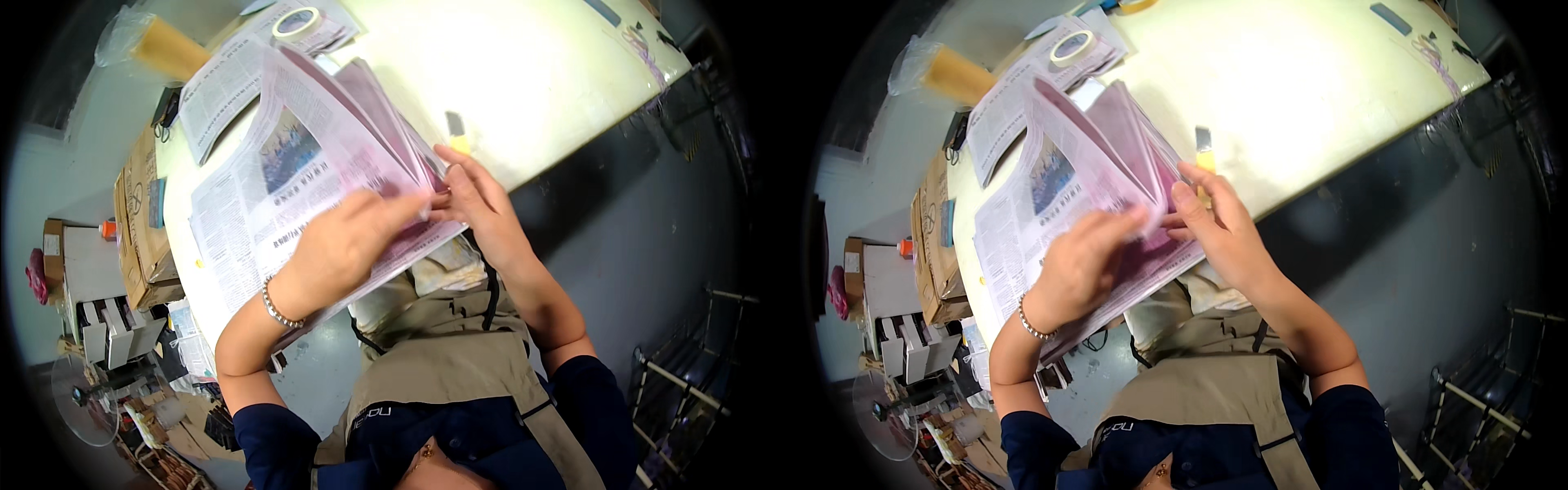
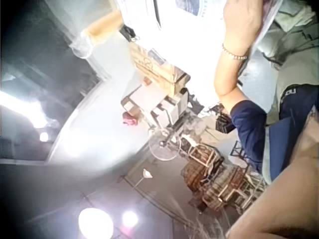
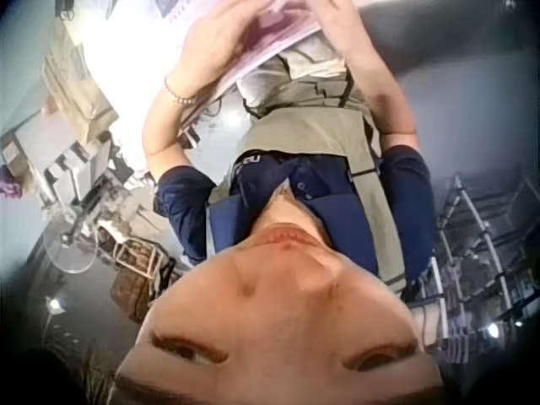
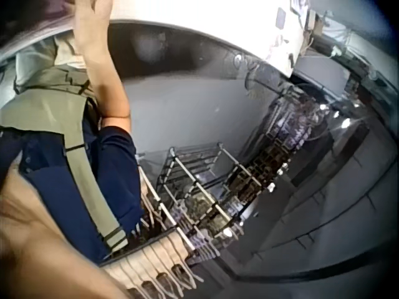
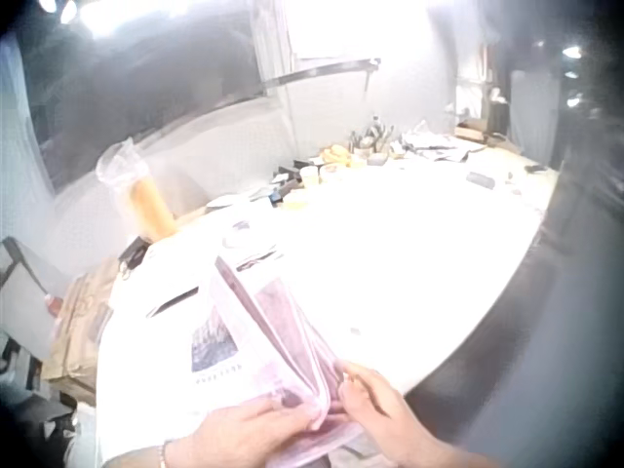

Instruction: The person uses a yellow utility knife to carefully separate the edges of a stack of pinkish printed papers on a cluttered table. They repeatedly slice along the bound edges to loosen the sheets, then flip and separate the pages by hand.

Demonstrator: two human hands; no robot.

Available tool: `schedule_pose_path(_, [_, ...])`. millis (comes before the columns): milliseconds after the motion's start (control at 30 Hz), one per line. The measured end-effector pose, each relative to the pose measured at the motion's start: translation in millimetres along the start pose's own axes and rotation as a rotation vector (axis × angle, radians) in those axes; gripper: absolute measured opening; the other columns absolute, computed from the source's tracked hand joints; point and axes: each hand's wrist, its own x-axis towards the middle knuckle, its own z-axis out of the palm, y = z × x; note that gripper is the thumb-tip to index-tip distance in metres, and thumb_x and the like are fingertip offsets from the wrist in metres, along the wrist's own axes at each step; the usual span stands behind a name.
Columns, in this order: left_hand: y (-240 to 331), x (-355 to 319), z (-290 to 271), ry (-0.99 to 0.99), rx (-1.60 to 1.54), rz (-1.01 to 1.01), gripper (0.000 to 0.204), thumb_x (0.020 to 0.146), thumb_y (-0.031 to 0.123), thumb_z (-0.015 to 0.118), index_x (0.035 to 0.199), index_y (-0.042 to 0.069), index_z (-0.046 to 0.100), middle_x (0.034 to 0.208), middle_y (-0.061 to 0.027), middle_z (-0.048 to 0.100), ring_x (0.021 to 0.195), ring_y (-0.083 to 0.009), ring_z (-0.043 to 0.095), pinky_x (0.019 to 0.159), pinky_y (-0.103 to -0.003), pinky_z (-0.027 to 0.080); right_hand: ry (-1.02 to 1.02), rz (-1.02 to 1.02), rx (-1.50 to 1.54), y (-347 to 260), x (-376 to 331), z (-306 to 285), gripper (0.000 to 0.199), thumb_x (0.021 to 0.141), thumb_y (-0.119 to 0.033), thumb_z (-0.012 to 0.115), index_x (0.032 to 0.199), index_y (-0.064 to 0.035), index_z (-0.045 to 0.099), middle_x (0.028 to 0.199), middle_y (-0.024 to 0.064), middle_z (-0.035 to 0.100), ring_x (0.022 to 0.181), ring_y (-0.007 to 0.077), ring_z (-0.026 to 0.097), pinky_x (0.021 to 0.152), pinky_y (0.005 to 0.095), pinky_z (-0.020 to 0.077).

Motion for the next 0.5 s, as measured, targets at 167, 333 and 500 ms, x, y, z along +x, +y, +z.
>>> schedule_pose_path(167, [18.7, -5.6, -0.7, -0.216, 0.176, 0.374, 0.047, 0.079, 0.007, 0.055, 0.126, 0.006, 0.053, 0.095, 0.0008, 0.061, 0.09, -0.0168, 0.058, 0.108, -0.057, 0.027, -0.064, -0.148, -0.175, 9.0, 49.0, 7.9, 0.074, 0.08, -0.05, 0.069, 0.123, 0.0063, 0.048, 0.109, 0.0135, 0.06, 0.097, 0.0166, 0.057, 0.082, 0.0291, 0.0472])
schedule_pose_path(333, [16.4, -8.6, -10.0, -0.337, 0.077, 0.355, 0.038, 0.08, 0.006, 0.053, 0.117, 0.008, 0.055, 0.088, 0.0015, 0.059, 0.084, -0.0156, 0.057, 0.107, -0.056, 0.029, -0.154, -0.265, -0.246, -2.0, 52.0, 16.9, 0.087, 0.066, -0.05, 0.081, 0.123, 0.0061, 0.047, 0.111, 0.0172, 0.057, 0.1, 0.0217, 0.057, 0.086, 0.032, 0.0463])
schedule_pose_path(500, [13.1, -4.0, -13.8, -0.343, 0.025, 0.414, 0.019, 0.079, 0.01, 0.054, 0.098, 0.009, 0.056, 0.073, -0.0006, 0.055, 0.078, -0.0171, 0.057, 0.101, -0.051, 0.038, 0.112, -0.437, -0.561, 42.2, 54.3, 7.5, 0.086, 0.065, -0.032, 0.084, 0.129, 0.0057, 0.041, 0.12, 0.0216, 0.046, 0.106, 0.0287, 0.052, 0.091, 0.0371, 0.0445])
